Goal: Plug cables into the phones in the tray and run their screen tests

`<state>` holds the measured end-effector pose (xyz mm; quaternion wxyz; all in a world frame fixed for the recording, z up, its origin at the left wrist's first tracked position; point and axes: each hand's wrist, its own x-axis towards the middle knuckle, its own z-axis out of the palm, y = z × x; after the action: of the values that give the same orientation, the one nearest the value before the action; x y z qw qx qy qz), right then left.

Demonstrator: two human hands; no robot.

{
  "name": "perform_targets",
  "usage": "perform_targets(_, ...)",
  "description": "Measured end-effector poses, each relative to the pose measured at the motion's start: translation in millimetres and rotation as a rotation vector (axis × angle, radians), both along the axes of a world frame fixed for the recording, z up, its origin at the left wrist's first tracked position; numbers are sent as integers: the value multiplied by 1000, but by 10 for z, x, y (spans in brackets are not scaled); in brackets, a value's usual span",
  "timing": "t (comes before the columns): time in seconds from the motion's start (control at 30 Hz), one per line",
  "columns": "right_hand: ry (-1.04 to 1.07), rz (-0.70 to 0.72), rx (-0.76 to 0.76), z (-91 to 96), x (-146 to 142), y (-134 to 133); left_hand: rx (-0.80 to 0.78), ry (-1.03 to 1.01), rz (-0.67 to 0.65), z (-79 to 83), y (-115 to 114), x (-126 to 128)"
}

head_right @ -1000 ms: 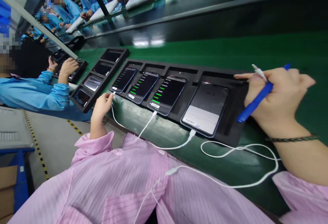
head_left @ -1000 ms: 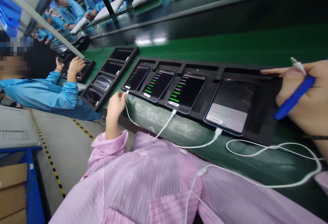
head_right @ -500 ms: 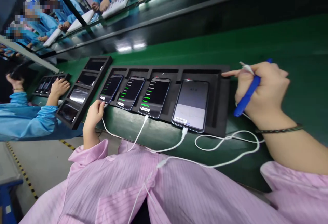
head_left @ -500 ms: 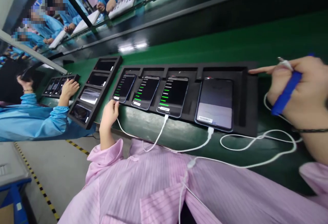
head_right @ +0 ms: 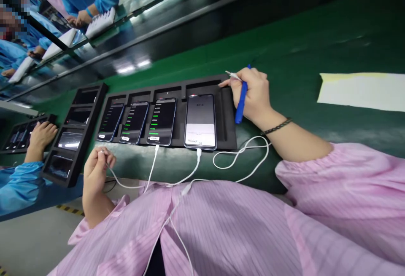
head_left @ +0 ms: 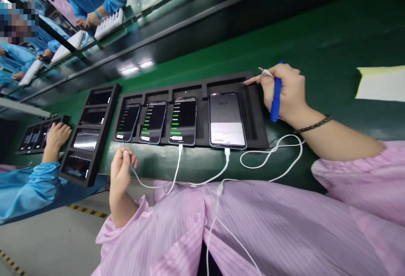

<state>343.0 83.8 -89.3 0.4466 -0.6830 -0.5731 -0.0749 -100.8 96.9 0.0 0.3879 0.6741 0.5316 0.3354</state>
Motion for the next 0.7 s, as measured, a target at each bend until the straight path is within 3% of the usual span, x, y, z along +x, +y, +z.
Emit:
perform_targets(0.03,42,-5,19,-6,-2,12,-80,-63,-66,27,-84,123)
perform_targets(0.1,127,-15,44,-1,-16,26,-123,11,-167,39,-206,408)
perform_targets(0.2,153,-1,30,36,-40,15,-5,306,-220,-29,-259,816)
perform_targets(0.3,148,11,42,90,-54,-30,33,457,-233,-103,-223,1039)
perform_targets(0.47,39,45,160,176,-81,-138,12,532,-214,-79,-205,1025)
perform_targets(0.7,-168,246,274,181,-175,-198,110,726,-313,-121,-238,999)
